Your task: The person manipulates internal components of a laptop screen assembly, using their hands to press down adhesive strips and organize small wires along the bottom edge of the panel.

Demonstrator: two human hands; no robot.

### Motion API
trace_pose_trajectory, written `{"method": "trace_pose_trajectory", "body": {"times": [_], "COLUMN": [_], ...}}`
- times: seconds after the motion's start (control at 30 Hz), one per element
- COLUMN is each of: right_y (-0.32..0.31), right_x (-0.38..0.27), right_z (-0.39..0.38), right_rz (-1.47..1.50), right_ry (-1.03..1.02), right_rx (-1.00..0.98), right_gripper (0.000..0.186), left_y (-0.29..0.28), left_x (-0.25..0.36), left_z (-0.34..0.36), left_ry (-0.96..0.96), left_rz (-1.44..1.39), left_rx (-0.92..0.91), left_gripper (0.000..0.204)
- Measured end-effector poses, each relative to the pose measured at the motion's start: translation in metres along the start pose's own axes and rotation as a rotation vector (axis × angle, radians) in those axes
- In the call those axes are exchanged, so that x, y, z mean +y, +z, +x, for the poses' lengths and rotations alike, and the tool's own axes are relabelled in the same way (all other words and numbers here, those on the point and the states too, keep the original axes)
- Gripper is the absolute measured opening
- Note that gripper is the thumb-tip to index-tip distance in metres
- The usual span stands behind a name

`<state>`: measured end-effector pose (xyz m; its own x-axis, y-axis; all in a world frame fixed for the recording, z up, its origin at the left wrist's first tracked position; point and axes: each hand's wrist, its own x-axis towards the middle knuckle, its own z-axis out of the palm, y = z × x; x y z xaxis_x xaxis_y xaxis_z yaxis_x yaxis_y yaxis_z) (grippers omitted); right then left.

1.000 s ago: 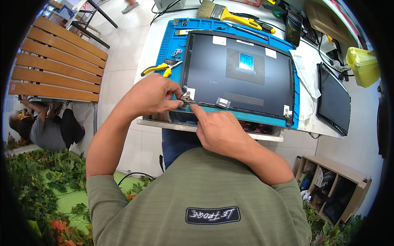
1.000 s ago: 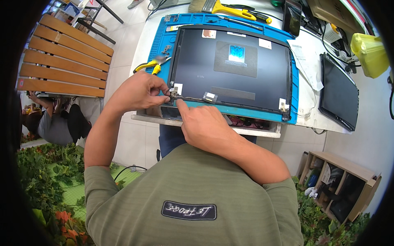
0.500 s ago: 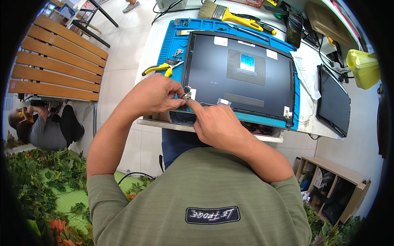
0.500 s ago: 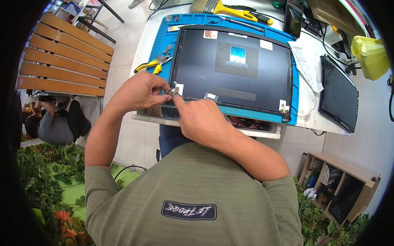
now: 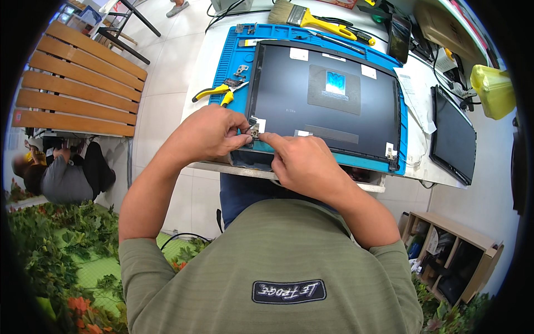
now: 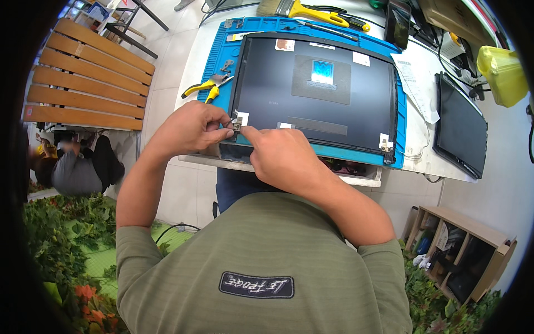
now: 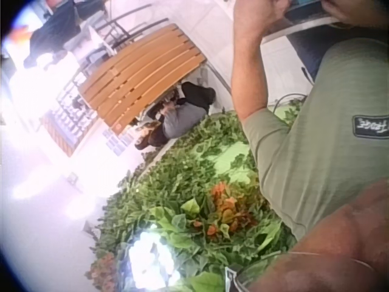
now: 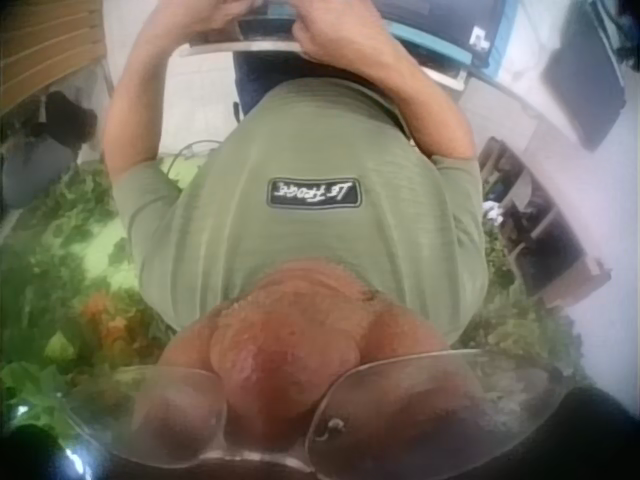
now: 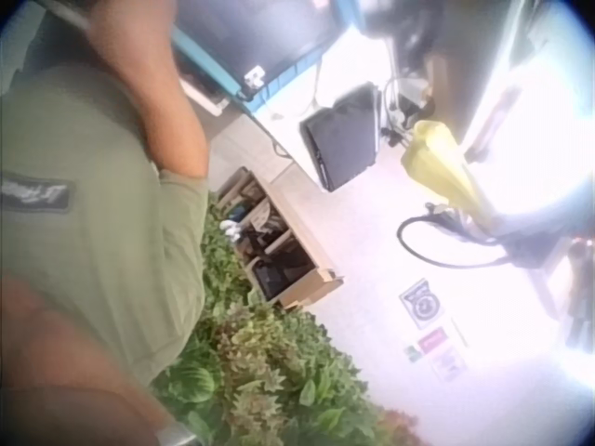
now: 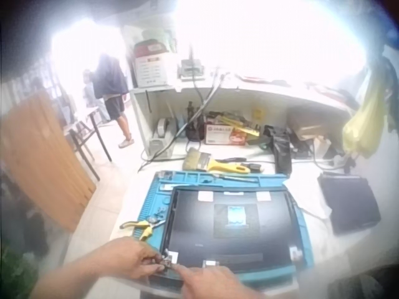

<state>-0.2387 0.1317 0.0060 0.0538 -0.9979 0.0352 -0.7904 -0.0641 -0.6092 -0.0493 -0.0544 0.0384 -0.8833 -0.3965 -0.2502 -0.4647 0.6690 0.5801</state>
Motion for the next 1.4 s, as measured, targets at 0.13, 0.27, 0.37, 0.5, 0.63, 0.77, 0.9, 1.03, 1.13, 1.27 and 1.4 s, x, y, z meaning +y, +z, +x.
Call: {"method": "trace_pose_trajectory", "body": {"times": [0.13, 0.27, 0.37, 0.5, 0.63, 0.77, 0.9, 1.03, 1.13, 1.27, 1.4], "right_y": [0.003, -0.001, -0.002, -0.003, -0.002, -0.006, -0.006, -0.003, -0.005, -0.010, -0.020], "right_x": [0.000, -0.001, 0.000, 0.001, 0.005, 0.003, 0.005, 0.006, 0.009, 0.011, 0.013], "right_z": [0.001, 0.003, 0.001, 0.001, 0.001, 0.005, 0.008, 0.014, 0.020, 0.026, 0.036], "right_rz": [-0.038, -0.080, -0.070, -0.051, -0.060, -0.062, -0.118, -0.127, -0.071, -0.048, 0.006], "right_ry": [-0.065, -0.027, -0.056, -0.059, -0.059, -0.014, -0.063, -0.087, -0.120, -0.105, -0.063], "right_rx": [0.010, -0.045, -0.023, 0.002, 0.032, -0.027, -0.023, -0.012, -0.019, -0.073, -0.154], "right_gripper": [0.027, 0.037, 0.028, 0.030, 0.030, 0.042, 0.042, 0.041, 0.035, 0.038, 0.042], "left_y": [0.005, 0.008, 0.013, 0.020, 0.016, 0.015, 0.014, 0.018, 0.022, 0.020, 0.017], "left_x": [0.007, 0.012, 0.014, 0.006, 0.005, 0.004, 0.003, 0.004, 0.006, 0.011, -0.002], "left_z": [-0.002, -0.002, -0.004, -0.009, -0.012, -0.013, -0.012, -0.011, -0.011, -0.012, -0.018], "left_ry": [-0.083, -0.149, -0.180, -0.195, -0.235, -0.246, -0.244, -0.237, -0.243, -0.261, -0.081], "left_rz": [-0.027, -0.026, -0.036, -0.113, -0.208, -0.245, -0.232, -0.234, -0.265, -0.218, -0.140], "left_rx": [-0.017, -0.011, 0.017, 0.069, 0.047, 0.059, 0.052, 0.067, 0.082, 0.069, 0.027], "left_gripper": [0.028, 0.030, 0.031, 0.025, 0.021, 0.020, 0.021, 0.021, 0.022, 0.022, 0.019]}}
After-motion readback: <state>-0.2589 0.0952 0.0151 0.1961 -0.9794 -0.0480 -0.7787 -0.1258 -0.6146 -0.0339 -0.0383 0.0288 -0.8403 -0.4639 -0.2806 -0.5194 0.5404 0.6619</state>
